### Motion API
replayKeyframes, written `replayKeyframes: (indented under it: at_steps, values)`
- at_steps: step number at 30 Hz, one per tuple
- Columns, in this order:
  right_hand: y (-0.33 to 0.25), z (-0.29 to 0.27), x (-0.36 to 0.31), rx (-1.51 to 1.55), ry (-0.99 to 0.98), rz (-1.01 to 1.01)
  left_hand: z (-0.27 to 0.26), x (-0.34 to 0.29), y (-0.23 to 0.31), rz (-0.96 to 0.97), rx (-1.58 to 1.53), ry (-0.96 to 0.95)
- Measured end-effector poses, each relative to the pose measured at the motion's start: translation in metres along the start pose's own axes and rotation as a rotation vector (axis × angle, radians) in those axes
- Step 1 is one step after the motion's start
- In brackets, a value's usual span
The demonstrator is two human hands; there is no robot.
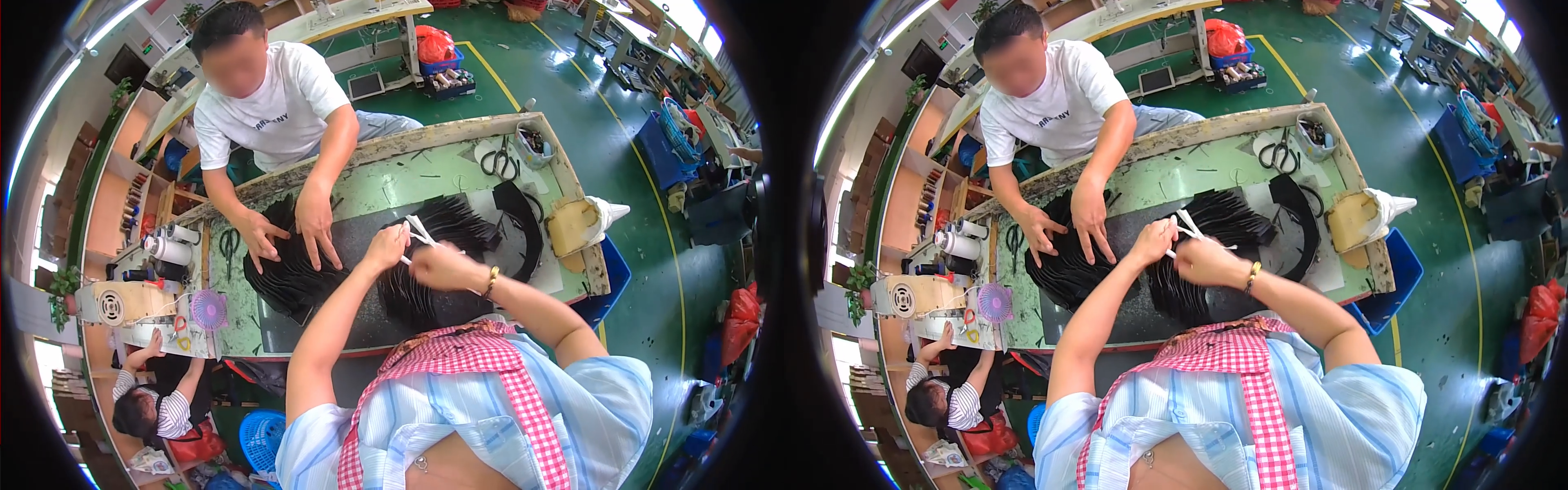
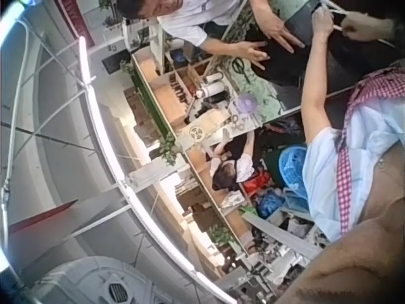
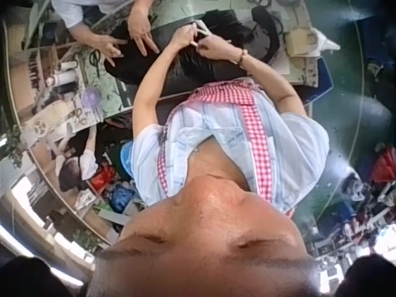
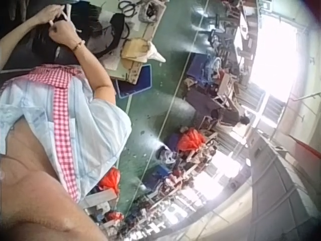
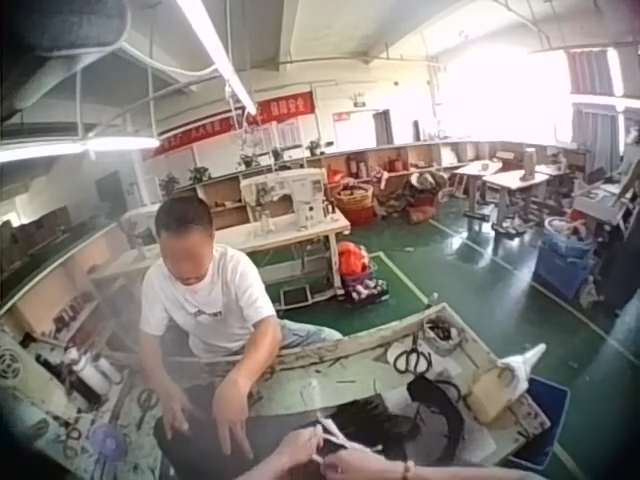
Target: Trimming excess material from shoe components with scissors and bundling them together with a strap.
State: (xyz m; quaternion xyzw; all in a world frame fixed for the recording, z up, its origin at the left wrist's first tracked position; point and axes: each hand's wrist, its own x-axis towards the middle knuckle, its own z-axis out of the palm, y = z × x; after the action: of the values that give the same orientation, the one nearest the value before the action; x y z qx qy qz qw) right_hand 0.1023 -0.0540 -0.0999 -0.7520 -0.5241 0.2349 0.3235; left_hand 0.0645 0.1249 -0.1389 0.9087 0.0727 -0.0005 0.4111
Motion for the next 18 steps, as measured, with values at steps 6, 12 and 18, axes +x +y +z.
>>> replayKeyframes:
  at_steps: [6,12,18]
  values:
    - [-0.008,0.078,-0.013,0.967,0.322,0.248,-0.009,0.011,0.01,-0.073,0.189,-0.231]
    - [-0.008,0.102,0.0,1.655,0.613,0.161,-0.002,0.021,0.025,-0.222,0.388,-0.384]
    - [-0.005,0.101,-0.004,1.278,0.587,0.144,-0.012,0.029,0.038,-0.513,0.333,-0.799]
